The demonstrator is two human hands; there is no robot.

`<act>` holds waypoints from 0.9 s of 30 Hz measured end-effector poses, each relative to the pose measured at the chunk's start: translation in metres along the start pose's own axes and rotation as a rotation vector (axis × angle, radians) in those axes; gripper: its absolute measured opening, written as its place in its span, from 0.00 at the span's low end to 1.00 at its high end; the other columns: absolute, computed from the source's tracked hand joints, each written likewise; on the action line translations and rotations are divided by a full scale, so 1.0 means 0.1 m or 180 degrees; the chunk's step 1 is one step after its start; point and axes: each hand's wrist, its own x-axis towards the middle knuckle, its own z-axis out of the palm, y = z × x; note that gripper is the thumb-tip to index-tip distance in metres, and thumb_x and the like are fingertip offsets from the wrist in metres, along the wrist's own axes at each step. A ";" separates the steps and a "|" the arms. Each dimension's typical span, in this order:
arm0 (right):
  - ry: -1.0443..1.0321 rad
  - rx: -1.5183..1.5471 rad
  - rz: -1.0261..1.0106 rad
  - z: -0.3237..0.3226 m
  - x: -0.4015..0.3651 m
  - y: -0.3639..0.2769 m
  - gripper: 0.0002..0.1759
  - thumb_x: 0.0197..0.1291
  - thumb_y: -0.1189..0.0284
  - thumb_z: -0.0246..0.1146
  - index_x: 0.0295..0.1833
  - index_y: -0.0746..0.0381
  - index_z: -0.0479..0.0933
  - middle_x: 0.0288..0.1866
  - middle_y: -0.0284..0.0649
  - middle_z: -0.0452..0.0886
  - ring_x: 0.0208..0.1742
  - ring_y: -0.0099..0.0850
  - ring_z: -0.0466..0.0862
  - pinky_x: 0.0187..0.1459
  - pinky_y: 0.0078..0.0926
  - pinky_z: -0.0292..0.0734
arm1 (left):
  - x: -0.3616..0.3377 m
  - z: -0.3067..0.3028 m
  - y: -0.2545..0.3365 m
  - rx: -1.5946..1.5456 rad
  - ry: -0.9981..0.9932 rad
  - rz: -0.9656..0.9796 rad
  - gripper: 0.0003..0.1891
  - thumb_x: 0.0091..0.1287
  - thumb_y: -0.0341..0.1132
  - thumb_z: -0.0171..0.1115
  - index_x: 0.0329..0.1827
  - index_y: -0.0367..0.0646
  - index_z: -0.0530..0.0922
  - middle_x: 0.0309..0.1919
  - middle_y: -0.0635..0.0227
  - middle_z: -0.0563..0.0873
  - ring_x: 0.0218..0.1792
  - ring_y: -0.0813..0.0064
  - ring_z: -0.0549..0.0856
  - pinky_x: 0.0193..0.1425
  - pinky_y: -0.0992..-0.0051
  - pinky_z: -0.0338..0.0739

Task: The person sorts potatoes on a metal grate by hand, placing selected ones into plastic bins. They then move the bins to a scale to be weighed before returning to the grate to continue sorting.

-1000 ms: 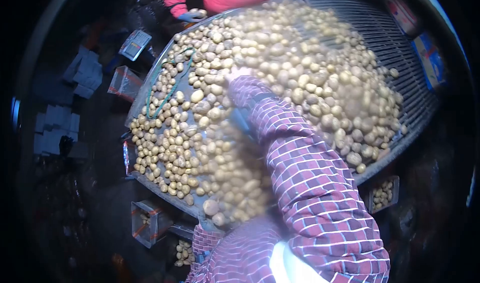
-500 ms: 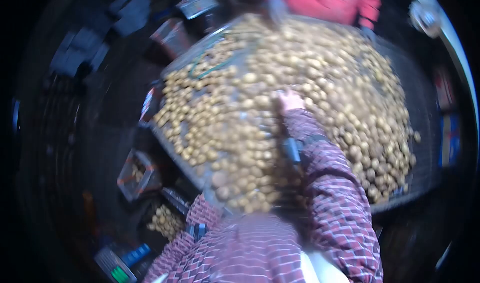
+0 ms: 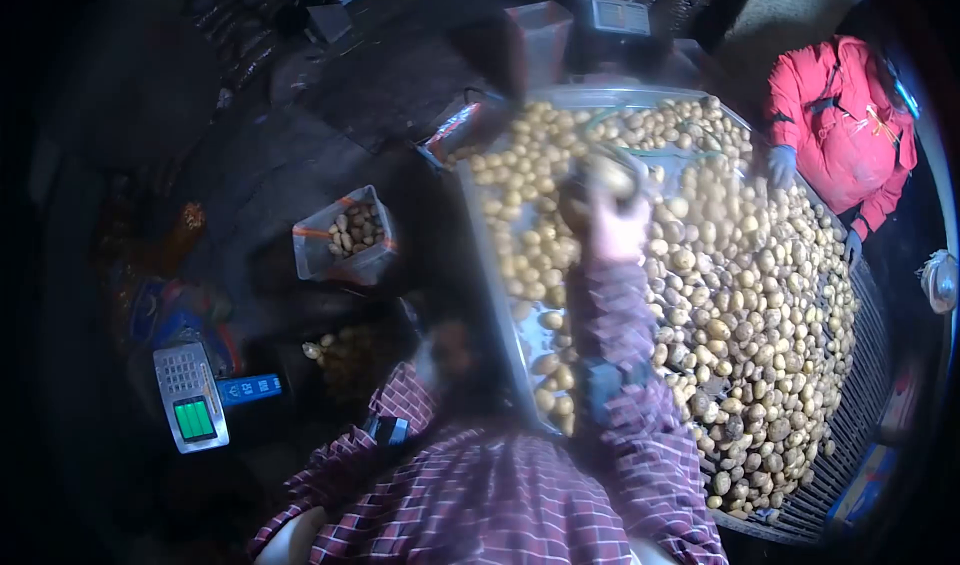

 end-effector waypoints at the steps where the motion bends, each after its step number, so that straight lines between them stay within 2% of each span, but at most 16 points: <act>1: -0.0087 0.0058 0.0551 0.52 -0.09 -0.21 0.24 0.59 0.65 0.70 0.60 0.60 0.76 0.51 0.40 0.84 0.45 0.29 0.85 0.46 0.27 0.83 | 0.00 -0.29 0.02 0.0075 -0.0075 0.0145 0.11 0.72 0.46 0.53 0.44 0.49 0.72 0.30 0.68 0.71 0.28 0.70 0.72 0.37 0.63 0.78; 2: -0.0426 -0.0151 -0.0112 0.97 -0.07 0.26 0.27 0.57 0.65 0.72 0.61 0.59 0.76 0.50 0.41 0.84 0.41 0.32 0.86 0.44 0.29 0.84 | 0.00 -0.57 0.06 0.0150 -0.0149 0.0288 0.08 0.73 0.44 0.51 0.40 0.51 0.71 0.26 0.70 0.68 0.24 0.72 0.69 0.35 0.63 0.76; 3: -0.0875 -0.0989 0.0212 1.38 -0.16 0.29 0.32 0.54 0.64 0.74 0.64 0.59 0.74 0.54 0.46 0.83 0.49 0.37 0.85 0.52 0.34 0.82 | -0.07 -0.63 0.13 0.0071 -0.0081 0.0369 0.09 0.72 0.44 0.52 0.42 0.50 0.71 0.28 0.69 0.70 0.26 0.71 0.70 0.36 0.63 0.77; 4: -0.1691 -0.0881 0.0292 1.68 -0.24 0.33 0.39 0.52 0.63 0.75 0.68 0.62 0.69 0.61 0.52 0.78 0.62 0.43 0.79 0.63 0.38 0.75 | -0.16 -0.61 0.27 -0.0080 0.0067 0.0440 0.10 0.72 0.45 0.53 0.44 0.49 0.72 0.30 0.68 0.71 0.28 0.70 0.72 0.37 0.62 0.78; 5: -0.2098 -0.0180 0.0199 1.99 -0.39 1.04 0.45 0.53 0.63 0.75 0.72 0.66 0.64 0.67 0.54 0.73 0.70 0.44 0.72 0.70 0.38 0.67 | -0.23 -0.55 0.42 -0.0277 0.0241 0.0508 0.12 0.71 0.46 0.55 0.46 0.49 0.72 0.32 0.67 0.73 0.30 0.69 0.74 0.38 0.62 0.79; 6: -0.1623 0.0128 -0.0422 2.12 -0.55 0.97 0.34 0.54 0.65 0.74 0.64 0.67 0.72 0.61 0.49 0.79 0.64 0.42 0.77 0.64 0.36 0.73 | -0.31 -0.48 0.58 -0.0450 0.0406 0.0605 0.14 0.70 0.47 0.56 0.48 0.48 0.73 0.34 0.66 0.74 0.32 0.68 0.75 0.39 0.62 0.80; 7: -0.1716 0.0037 0.0036 2.09 -0.65 0.87 0.33 0.56 0.65 0.73 0.65 0.67 0.72 0.61 0.49 0.79 0.65 0.41 0.76 0.65 0.35 0.72 | -0.38 -0.43 0.75 -0.0606 0.0562 0.0735 0.16 0.69 0.48 0.57 0.50 0.48 0.73 0.36 0.66 0.76 0.34 0.68 0.77 0.40 0.61 0.81; 10: -0.1966 -0.0315 0.1503 1.52 -0.84 0.56 0.31 0.62 0.65 0.69 0.67 0.68 0.71 0.64 0.48 0.78 0.67 0.37 0.75 0.67 0.34 0.71 | -0.48 -0.36 1.22 -0.0977 0.0947 0.1118 0.22 0.67 0.51 0.61 0.56 0.46 0.75 0.42 0.63 0.81 0.40 0.65 0.82 0.43 0.60 0.84; 13: -0.1606 -0.1089 0.1608 0.53 -1.13 1.28 0.24 0.67 0.65 0.65 0.63 0.67 0.75 0.59 0.46 0.82 0.60 0.32 0.81 0.58 0.30 0.78 | -0.44 -0.37 1.69 -0.0939 0.1212 0.1376 0.26 0.65 0.51 0.64 0.60 0.45 0.75 0.48 0.61 0.83 0.46 0.63 0.84 0.47 0.59 0.84; 16: -0.0525 -0.0730 0.2468 -0.50 -1.34 1.07 0.21 0.68 0.68 0.63 0.62 0.66 0.76 0.51 0.41 0.86 0.52 0.30 0.85 0.55 0.27 0.79 | -0.22 -0.59 2.13 -0.0374 0.1530 0.1386 0.26 0.66 0.48 0.64 0.63 0.44 0.73 0.54 0.60 0.80 0.51 0.62 0.81 0.53 0.58 0.81; 17: -0.0305 -0.0981 0.1955 -0.99 -1.54 1.21 0.19 0.68 0.70 0.63 0.61 0.66 0.77 0.50 0.41 0.86 0.51 0.30 0.85 0.54 0.28 0.80 | -0.03 -0.64 2.25 -0.0100 0.1634 0.1328 0.26 0.66 0.46 0.65 0.64 0.44 0.72 0.55 0.60 0.78 0.53 0.62 0.80 0.54 0.57 0.80; 18: -0.0003 -0.1648 0.2085 -1.29 -1.59 1.07 0.18 0.68 0.70 0.63 0.61 0.65 0.78 0.50 0.41 0.86 0.50 0.31 0.85 0.54 0.27 0.79 | 0.33 -0.69 2.36 0.0227 0.1694 0.1169 0.26 0.66 0.45 0.65 0.64 0.44 0.72 0.57 0.60 0.77 0.55 0.62 0.79 0.56 0.57 0.79; 22: 0.1094 -0.3211 0.1590 -2.65 -2.42 0.93 0.18 0.65 0.71 0.64 0.59 0.64 0.79 0.49 0.44 0.86 0.50 0.33 0.85 0.56 0.28 0.79 | 1.71 -0.63 1.94 0.1525 0.1580 0.0720 0.27 0.67 0.40 0.65 0.68 0.44 0.69 0.64 0.58 0.73 0.62 0.60 0.76 0.64 0.55 0.75; 23: 0.1334 -0.3654 0.1594 -2.72 -2.59 0.77 0.20 0.63 0.70 0.65 0.59 0.65 0.78 0.50 0.45 0.85 0.51 0.35 0.85 0.57 0.29 0.78 | 1.92 -0.54 1.61 0.1846 0.1406 0.0719 0.27 0.68 0.39 0.65 0.68 0.44 0.69 0.66 0.58 0.71 0.64 0.60 0.75 0.66 0.55 0.74; 24: 0.1426 -0.3749 0.1610 -3.07 -2.91 0.99 0.19 0.61 0.66 0.64 0.57 0.61 0.80 0.54 0.50 0.82 0.58 0.46 0.80 0.62 0.39 0.74 | 2.17 -0.50 1.16 0.2240 0.0720 0.1070 0.28 0.68 0.37 0.65 0.70 0.44 0.68 0.66 0.57 0.73 0.64 0.60 0.75 0.65 0.54 0.73; 27: 0.0807 -0.4226 0.1904 -3.11 -3.57 0.67 0.31 0.57 0.65 0.66 0.66 0.61 0.72 0.66 0.52 0.73 0.68 0.50 0.71 0.71 0.45 0.65 | 2.01 0.50 -0.14 0.3146 0.0375 0.0980 0.28 0.69 0.26 0.61 0.72 0.43 0.66 0.66 0.58 0.74 0.67 0.63 0.73 0.72 0.62 0.68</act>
